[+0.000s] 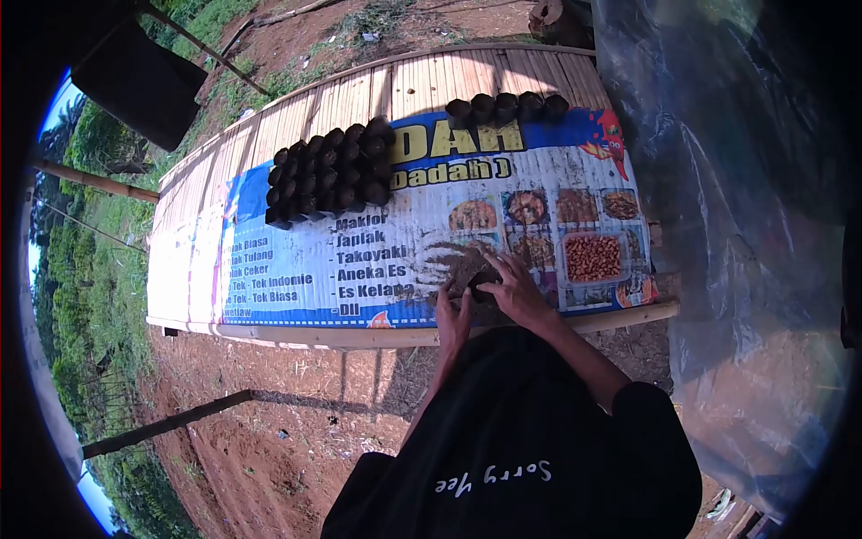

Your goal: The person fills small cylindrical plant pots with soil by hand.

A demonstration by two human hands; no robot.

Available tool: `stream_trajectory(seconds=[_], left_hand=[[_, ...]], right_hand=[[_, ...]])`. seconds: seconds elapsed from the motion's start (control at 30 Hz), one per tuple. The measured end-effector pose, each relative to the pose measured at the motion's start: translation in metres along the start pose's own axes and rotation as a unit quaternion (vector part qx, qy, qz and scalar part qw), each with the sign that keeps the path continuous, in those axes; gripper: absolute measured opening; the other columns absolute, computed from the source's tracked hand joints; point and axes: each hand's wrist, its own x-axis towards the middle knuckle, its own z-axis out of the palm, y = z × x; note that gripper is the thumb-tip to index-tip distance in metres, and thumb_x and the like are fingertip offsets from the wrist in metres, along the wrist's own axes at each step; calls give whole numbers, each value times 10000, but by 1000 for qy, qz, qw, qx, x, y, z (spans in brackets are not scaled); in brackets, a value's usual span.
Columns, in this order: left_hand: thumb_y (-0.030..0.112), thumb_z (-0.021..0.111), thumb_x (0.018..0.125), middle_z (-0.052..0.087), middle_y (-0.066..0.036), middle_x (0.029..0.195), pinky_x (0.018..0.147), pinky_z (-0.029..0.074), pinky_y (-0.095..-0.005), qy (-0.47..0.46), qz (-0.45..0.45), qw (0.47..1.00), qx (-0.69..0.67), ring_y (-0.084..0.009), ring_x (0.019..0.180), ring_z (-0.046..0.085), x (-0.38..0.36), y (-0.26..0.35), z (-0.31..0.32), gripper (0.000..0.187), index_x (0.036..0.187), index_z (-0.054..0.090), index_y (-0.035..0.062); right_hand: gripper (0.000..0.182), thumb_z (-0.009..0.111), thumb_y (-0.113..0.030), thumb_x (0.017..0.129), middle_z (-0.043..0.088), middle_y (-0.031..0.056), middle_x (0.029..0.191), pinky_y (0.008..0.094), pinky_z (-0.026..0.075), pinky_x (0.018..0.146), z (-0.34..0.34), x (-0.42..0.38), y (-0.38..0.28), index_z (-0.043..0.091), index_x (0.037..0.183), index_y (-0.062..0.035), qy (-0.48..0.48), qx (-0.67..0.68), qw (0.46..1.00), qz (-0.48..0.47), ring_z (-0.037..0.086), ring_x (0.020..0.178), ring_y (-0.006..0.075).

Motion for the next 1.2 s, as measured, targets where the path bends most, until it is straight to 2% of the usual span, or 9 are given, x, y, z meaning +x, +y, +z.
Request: stream_trajectory(seconds=[0.13,0.33,0.5,0.7,0.93,1.03,1.1,1.13,1.2], left_hand=[[240,673,851,661,-132,821,656,497,-339,1,31,998,58,-222,715,635,2,6,0,429,1199,530,35],[192,685,812,661,-97,765,589,461,-330,-2,62,996,65,-177,612,577,5,5,1,383,1153,567,64],[163,688,794,666,-101,750,593,461,-335,4,73,995,61,-188,617,586,8,3,1,383,1143,563,67],[149,689,786,672,-104,749,601,458,-339,4,71,996,62,-196,617,587,8,3,0,383,1137,557,71],[161,694,776,660,-91,738,593,449,-344,0,73,995,71,-190,602,563,9,4,-1,394,1140,558,91],[156,673,804,655,-90,727,595,451,-342,-10,74,995,69,-193,613,577,10,4,-3,348,1129,567,97],[158,651,829,667,-95,753,604,458,-336,-11,61,996,65,-186,630,590,10,7,-6,308,1120,575,91],[159,628,854,680,-100,779,612,464,-329,-12,47,997,61,-180,648,604,10,8,-7,271,1112,584,85],[167,613,867,679,-128,799,634,478,-340,4,47,998,35,-215,689,630,10,-1,-6,256,1106,595,77]], right_hand=[[190,561,-139,832,444,165,1342,454,265,1101,6,-1,2,733,910,-126,-11,-6,1000,-6,368,1279,332],[183,571,-166,844,471,147,1315,452,277,1096,6,-1,3,735,920,-140,-25,-27,999,-24,383,1263,324],[211,545,-224,893,495,91,1309,458,293,1084,16,-10,-1,721,977,-144,4,-124,991,-40,386,1259,322],[285,516,-282,905,475,112,1343,493,256,1097,13,-11,-3,677,1098,-148,-59,-198,975,-79,381,1267,329],[296,498,-277,914,468,129,1346,494,234,1110,19,-18,3,666,1129,-163,-66,-194,977,-63,378,1268,333],[276,506,-256,902,464,141,1354,506,223,1108,14,-14,-2,689,1090,-172,-44,-165,984,-42,354,1285,342],[247,540,-154,867,504,157,1319,460,321,1062,5,-11,-6,712,1044,-158,-49,-65,997,17,450,1208,332],[247,540,-154,867,504,157,1319,460,321,1062,4,-9,-4,712,1044,-158,-48,-65,997,18,450,1208,332],[264,537,-43,835,578,174,1226,396,440,949,2,-7,2,716,1018,-107,15,150,984,98,569,1056,330]])
